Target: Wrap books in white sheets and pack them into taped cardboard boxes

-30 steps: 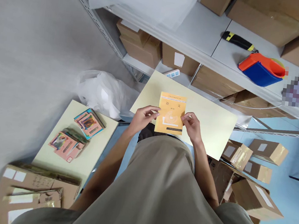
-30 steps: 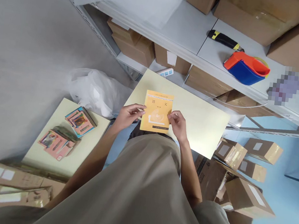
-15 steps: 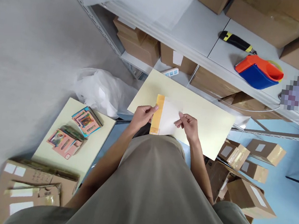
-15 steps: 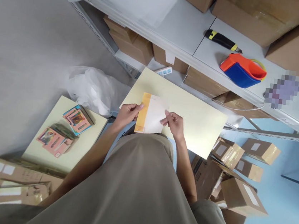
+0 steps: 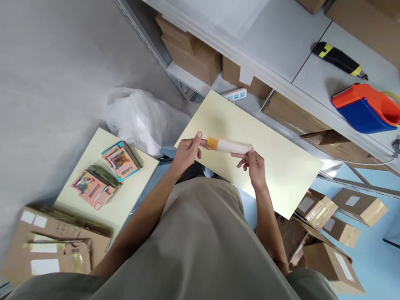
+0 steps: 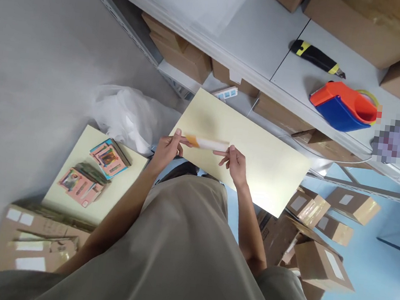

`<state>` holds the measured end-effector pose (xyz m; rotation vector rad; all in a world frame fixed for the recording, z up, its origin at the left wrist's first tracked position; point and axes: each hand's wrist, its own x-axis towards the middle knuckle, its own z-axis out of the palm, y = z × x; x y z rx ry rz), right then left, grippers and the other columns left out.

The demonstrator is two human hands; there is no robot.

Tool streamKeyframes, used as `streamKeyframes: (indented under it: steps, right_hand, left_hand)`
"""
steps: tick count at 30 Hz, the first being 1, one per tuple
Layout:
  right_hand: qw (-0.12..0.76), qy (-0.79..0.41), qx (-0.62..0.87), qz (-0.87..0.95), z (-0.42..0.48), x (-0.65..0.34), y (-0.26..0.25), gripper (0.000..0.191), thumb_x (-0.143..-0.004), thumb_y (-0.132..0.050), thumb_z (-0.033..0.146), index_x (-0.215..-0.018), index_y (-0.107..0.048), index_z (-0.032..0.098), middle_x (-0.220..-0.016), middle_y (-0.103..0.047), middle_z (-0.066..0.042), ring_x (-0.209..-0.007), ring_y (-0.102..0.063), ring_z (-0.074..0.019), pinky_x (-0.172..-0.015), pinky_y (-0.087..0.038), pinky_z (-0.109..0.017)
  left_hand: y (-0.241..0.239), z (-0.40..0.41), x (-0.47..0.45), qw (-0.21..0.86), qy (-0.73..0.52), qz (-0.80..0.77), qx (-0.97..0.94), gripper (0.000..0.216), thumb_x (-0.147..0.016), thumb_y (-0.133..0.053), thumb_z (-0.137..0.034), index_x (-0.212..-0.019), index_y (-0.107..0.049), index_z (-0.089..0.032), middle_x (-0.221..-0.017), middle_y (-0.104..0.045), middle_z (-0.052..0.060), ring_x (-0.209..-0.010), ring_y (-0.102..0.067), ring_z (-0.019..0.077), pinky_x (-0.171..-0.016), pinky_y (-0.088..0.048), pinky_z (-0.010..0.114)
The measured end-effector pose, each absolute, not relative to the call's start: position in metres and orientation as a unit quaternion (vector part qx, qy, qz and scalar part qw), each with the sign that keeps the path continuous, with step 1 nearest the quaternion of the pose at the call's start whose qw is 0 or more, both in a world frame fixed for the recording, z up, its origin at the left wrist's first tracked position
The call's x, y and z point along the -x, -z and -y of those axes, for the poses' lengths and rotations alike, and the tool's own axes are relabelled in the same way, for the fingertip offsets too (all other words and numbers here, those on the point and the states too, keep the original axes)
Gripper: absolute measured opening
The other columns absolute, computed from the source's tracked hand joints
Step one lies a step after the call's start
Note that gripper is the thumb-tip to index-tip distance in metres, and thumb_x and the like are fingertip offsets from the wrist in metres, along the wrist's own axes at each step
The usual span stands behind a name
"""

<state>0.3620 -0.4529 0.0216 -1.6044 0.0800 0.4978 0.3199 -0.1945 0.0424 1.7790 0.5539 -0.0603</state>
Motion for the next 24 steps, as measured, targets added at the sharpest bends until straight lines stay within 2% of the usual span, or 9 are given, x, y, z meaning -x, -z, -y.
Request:
streamKeyframes:
  steps: [2, 5, 7, 9, 12, 16, 21, 24]
  right_hand:
    - [0.659, -0.212, 0.721, -0.042, 0.446, -0.366, -0.014, 0.062, -0.102, -0.055, 0.082, -0.097, -0.076, 0.024, -0.101, -0.085, -0.008, -0.070, -0.072, -0.0176, -0.052, -0.051, -0.030]
    - [0.645, -0.215, 0.733, -0.025, 0.433, -0.373, 0.001, 0.050, -0.095, -0.071, 0.072, -0.113, -0.080, 0.026, -0.100, -0.082, -0.003, -0.075, -0.071, -0.0166, -0.054, -0.053, -0.027]
    - [0.637, -0.216, 0.740, -0.019, 0.420, -0.379, 0.015, 0.048, -0.091, -0.076, 0.066, -0.118, -0.081, 0.027, -0.104, -0.082, -0.003, -0.075, -0.069, -0.0157, -0.059, -0.057, -0.028]
    - [0.630, -0.208, 0.747, -0.035, 0.404, -0.387, 0.029, 0.047, -0.088, -0.077, 0.063, -0.116, -0.082, 0.026, -0.109, -0.083, -0.004, -0.074, -0.069, -0.0151, -0.066, -0.063, -0.031]
    - [0.614, -0.196, 0.761, -0.077, 0.377, -0.401, 0.049, 0.042, -0.086, -0.077, 0.059, -0.110, -0.083, 0.025, -0.108, -0.083, -0.005, -0.073, -0.071, -0.0159, -0.074, -0.069, -0.036]
    - [0.587, -0.195, 0.778, -0.107, 0.339, -0.424, 0.064, 0.031, -0.089, -0.075, 0.043, -0.109, -0.083, 0.022, -0.112, -0.083, -0.007, -0.078, -0.076, -0.0186, -0.082, -0.072, -0.041]
    - [0.535, -0.153, 0.822, -0.120, 0.311, -0.443, 0.063, 0.026, -0.092, -0.069, 0.030, -0.113, -0.082, 0.022, -0.128, -0.082, -0.011, -0.100, -0.082, -0.0255, -0.099, -0.069, -0.047]
    - [0.498, -0.137, 0.844, -0.148, 0.306, -0.449, 0.058, 0.020, -0.091, -0.073, 0.031, -0.108, -0.082, 0.023, -0.126, -0.084, -0.013, -0.105, -0.083, -0.0292, -0.102, -0.067, -0.049]
  left_hand:
    - [-0.034, 0.181, -0.327, 0.603, 0.046, -0.239, -0.759, 0.064, -0.099, -0.060, -0.078, -0.083, -0.083, -0.020, -0.064, -0.072, 0.004, -0.053, -0.059, 0.0147, -0.057, -0.047, 0.029]
    - [-0.017, 0.160, -0.339, 0.617, 0.061, -0.202, -0.758, 0.047, -0.086, -0.081, -0.066, -0.101, -0.086, -0.021, -0.082, -0.081, 0.005, -0.064, -0.067, 0.0163, -0.059, -0.052, 0.028]
    - [-0.004, 0.145, -0.350, 0.631, 0.055, -0.175, -0.754, 0.046, -0.079, -0.088, -0.055, -0.111, -0.085, -0.022, -0.096, -0.085, 0.007, -0.076, -0.073, 0.0183, -0.067, -0.057, 0.028]
    - [0.008, 0.131, -0.362, 0.637, 0.051, -0.163, -0.752, 0.045, -0.079, -0.087, -0.047, -0.117, -0.083, -0.023, -0.105, -0.086, 0.009, -0.087, -0.077, 0.0204, -0.077, -0.061, 0.031]
    - [0.024, 0.110, -0.384, 0.620, 0.067, -0.163, -0.765, 0.038, -0.082, -0.082, -0.039, -0.116, -0.083, -0.022, -0.112, -0.086, 0.011, -0.089, -0.078, 0.0216, -0.083, -0.063, 0.034]
    - [0.039, 0.083, -0.415, 0.575, 0.093, -0.159, -0.797, 0.031, -0.081, -0.076, -0.026, -0.110, -0.084, -0.021, -0.115, -0.086, 0.010, -0.084, -0.077, 0.0222, -0.086, -0.063, 0.036]
    - [0.052, 0.056, -0.451, 0.518, 0.107, -0.131, -0.838, 0.029, -0.076, -0.075, -0.016, -0.103, -0.083, -0.023, -0.112, -0.086, 0.009, -0.080, -0.076, 0.0235, -0.091, -0.061, 0.040]
    - [0.054, 0.041, -0.467, 0.472, 0.125, -0.135, -0.862, 0.023, -0.074, -0.078, -0.015, -0.096, -0.080, -0.023, -0.106, -0.085, 0.010, -0.083, -0.077, 0.0267, -0.095, -0.060, 0.044]
